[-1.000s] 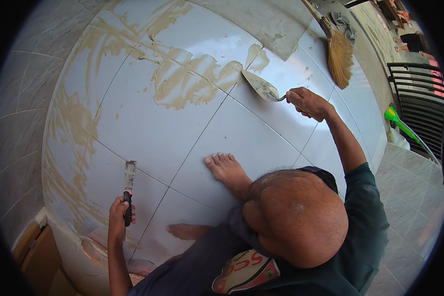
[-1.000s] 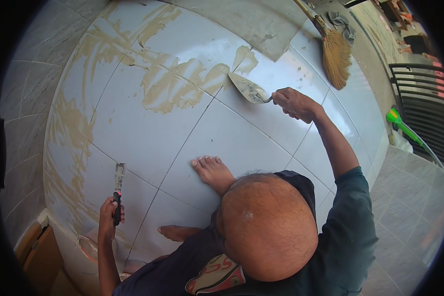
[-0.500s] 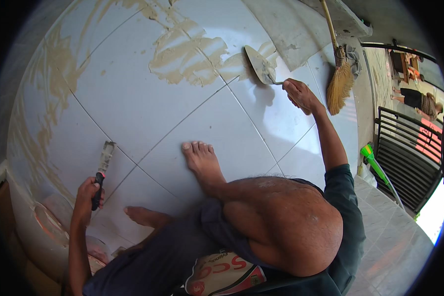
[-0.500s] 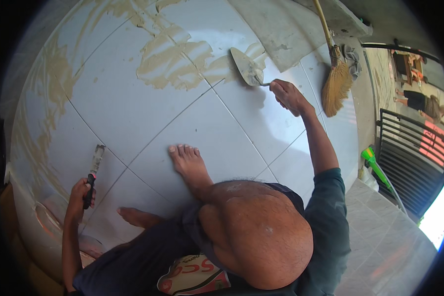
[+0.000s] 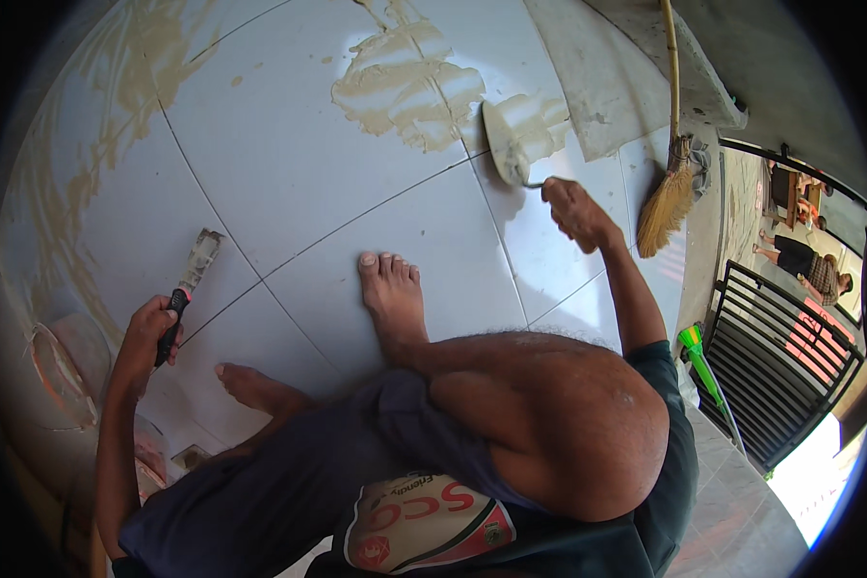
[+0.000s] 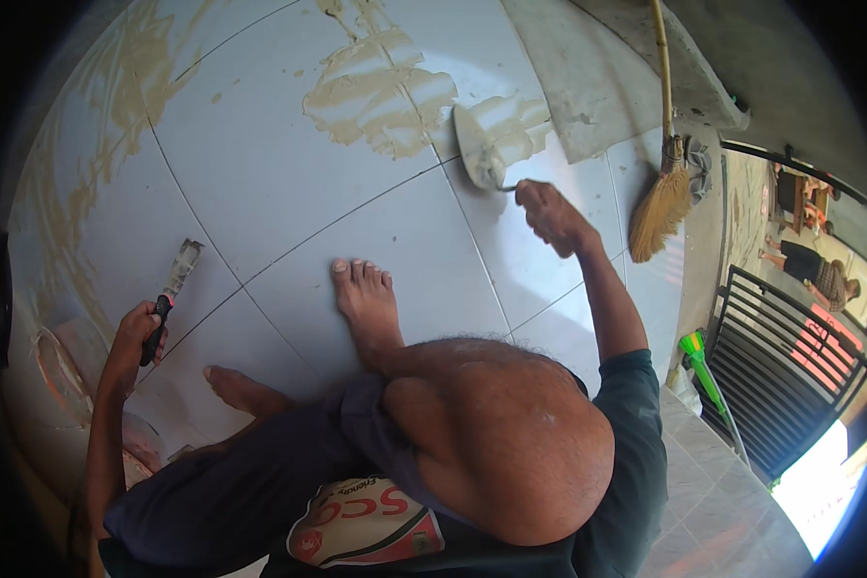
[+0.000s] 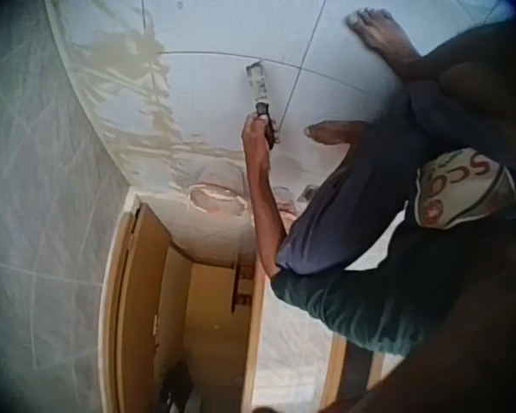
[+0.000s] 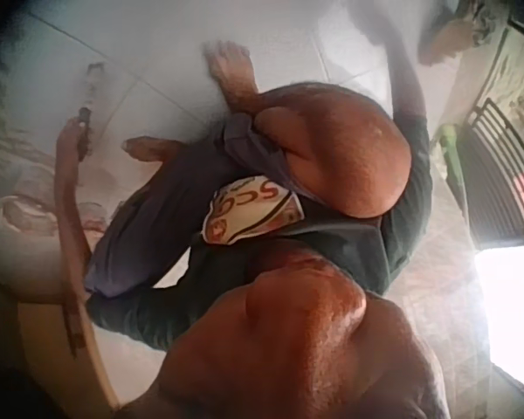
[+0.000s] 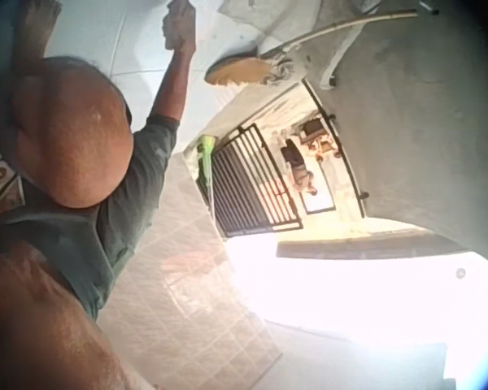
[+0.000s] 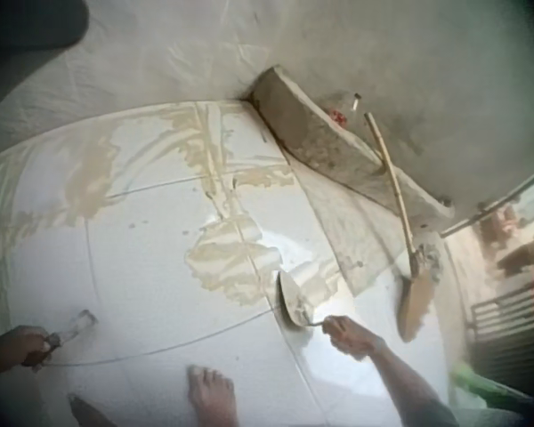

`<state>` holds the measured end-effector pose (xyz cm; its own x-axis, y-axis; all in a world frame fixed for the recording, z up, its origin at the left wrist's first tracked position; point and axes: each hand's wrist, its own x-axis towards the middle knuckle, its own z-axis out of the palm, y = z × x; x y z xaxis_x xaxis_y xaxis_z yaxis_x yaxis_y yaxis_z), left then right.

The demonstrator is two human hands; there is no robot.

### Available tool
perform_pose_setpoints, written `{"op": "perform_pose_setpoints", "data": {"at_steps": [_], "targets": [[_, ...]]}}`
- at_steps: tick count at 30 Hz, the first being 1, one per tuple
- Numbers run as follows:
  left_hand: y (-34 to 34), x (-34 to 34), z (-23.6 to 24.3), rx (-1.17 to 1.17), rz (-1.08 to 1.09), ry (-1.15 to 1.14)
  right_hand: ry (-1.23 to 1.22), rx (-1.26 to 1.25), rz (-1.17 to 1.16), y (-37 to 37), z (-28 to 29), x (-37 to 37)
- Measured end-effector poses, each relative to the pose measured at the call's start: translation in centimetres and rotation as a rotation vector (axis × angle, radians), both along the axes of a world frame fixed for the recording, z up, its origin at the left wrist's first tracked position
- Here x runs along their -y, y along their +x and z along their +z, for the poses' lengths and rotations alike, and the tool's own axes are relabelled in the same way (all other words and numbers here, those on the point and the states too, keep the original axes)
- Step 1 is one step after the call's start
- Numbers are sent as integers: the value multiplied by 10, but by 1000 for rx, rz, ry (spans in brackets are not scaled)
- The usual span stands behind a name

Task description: The person spreads grout over the joints of floor tiles using a trowel, removes excess grout with a metal scraper, and wipes the tile surfaces clean with a yellow sponge.

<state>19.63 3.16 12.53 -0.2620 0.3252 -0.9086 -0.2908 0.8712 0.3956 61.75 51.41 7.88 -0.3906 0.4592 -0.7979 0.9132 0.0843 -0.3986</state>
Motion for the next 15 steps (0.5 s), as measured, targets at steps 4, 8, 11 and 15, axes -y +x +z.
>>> {"op": "perform_pose_setpoints", "data": {"at_steps": [4,8,11,15], "targets": [[1,2,12,-40,107,78,-19,32,192,26,26,48],[3,10,10,-1,96,23,40,-11,94,22,18,26],[3,7,0,39,49,11,127,-55,82,-15,0,40],[3,9,6,19,68,43,127,-92,296,-2,-4,93]]}}
